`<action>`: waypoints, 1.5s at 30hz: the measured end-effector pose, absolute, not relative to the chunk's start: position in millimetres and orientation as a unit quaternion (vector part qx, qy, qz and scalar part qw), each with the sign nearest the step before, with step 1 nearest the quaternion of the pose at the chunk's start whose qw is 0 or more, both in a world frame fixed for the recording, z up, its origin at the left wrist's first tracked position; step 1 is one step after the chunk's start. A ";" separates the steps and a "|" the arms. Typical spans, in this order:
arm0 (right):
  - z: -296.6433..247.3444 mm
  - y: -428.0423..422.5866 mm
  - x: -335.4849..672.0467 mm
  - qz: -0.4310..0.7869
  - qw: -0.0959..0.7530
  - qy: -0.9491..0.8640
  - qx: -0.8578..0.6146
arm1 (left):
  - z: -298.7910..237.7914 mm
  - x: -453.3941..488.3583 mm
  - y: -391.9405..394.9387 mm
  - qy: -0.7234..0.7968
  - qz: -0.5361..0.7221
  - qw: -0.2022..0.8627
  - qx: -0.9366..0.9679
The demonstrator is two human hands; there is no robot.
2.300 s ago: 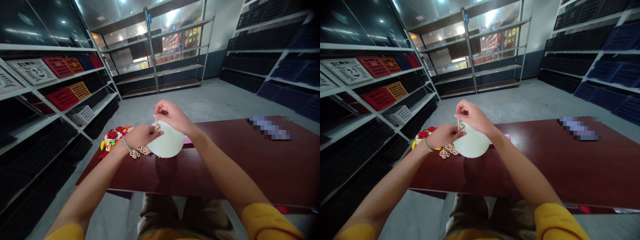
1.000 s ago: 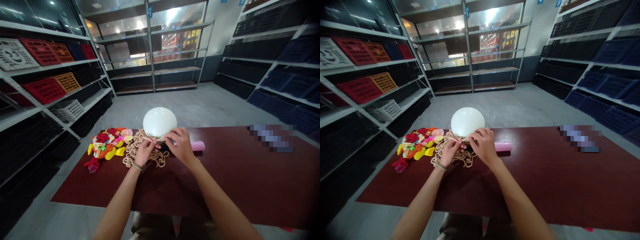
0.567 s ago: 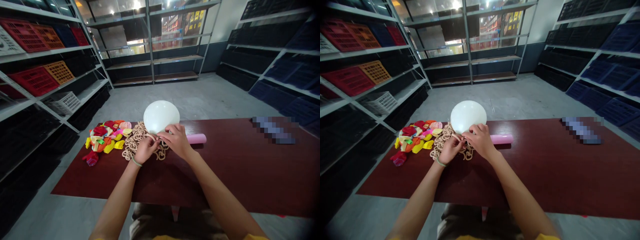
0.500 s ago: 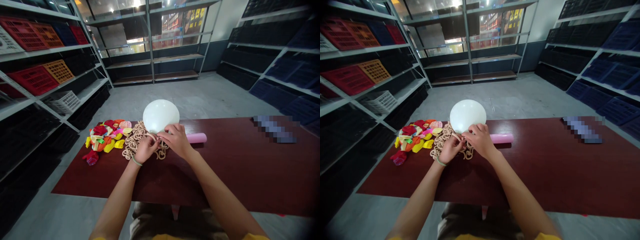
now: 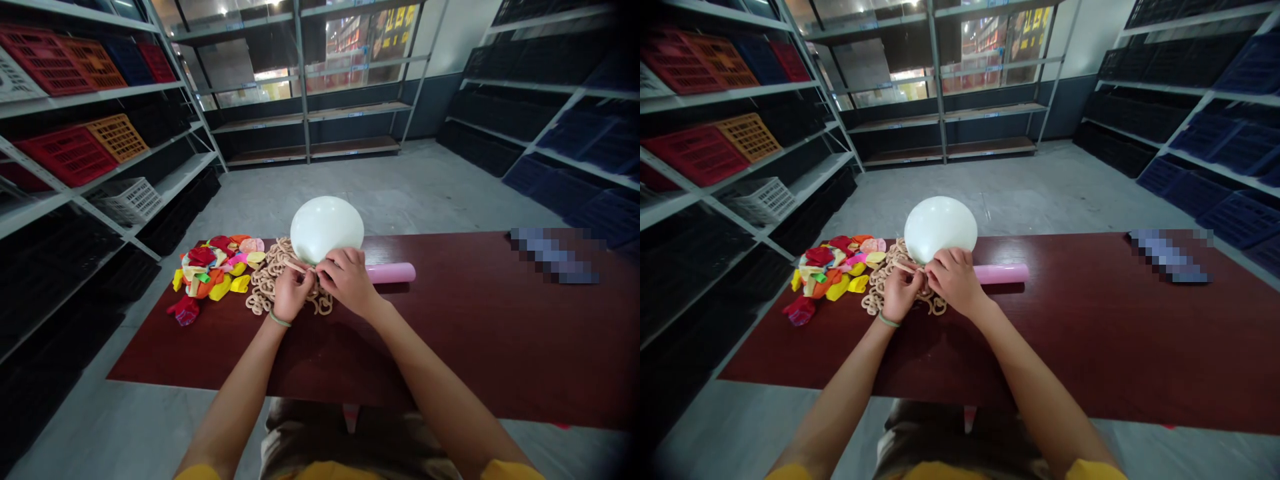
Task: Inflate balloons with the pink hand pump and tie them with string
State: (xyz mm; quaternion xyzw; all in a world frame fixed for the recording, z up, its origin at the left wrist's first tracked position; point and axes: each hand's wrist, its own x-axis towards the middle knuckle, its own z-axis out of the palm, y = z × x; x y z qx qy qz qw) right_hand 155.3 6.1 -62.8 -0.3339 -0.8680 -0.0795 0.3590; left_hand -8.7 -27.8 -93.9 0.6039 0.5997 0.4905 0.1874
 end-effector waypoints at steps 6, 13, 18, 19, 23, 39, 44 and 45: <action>-60.7 2.9 153.1 -0.040 0.392 -0.856 -0.334 | -98.5 -8.8 -25.2 0.548 0.570 0.159 0.591; -55.4 6.6 158.9 0.039 0.425 -0.827 -0.366 | -97.9 -8.0 -24.0 0.478 0.613 0.189 0.600; -56.2 4.2 156.4 0.037 0.400 -0.837 -0.371 | -98.8 -13.4 -27.1 0.500 0.567 0.115 0.644; -56.3 3.7 155.6 0.039 0.399 -0.837 -0.371 | -98.9 -14.1 -27.4 0.503 0.560 0.110 0.649; -57.4 4.1 152.8 0.025 0.407 -0.827 -0.386 | -96.6 -12.8 -27.8 0.507 0.543 0.151 0.652; -65.5 15.4 162.6 -0.135 0.430 -0.808 -0.378 | -79.2 -12.0 -22.8 0.552 0.586 0.176 0.567; -71.9 15.2 163.8 -0.160 0.467 -0.792 -0.357 | -84.1 -8.8 -24.5 0.542 0.579 0.161 0.587; -73.6 15.2 164.1 -0.159 0.476 -0.791 -0.349 | -85.7 -8.4 -24.9 0.538 0.581 0.154 0.591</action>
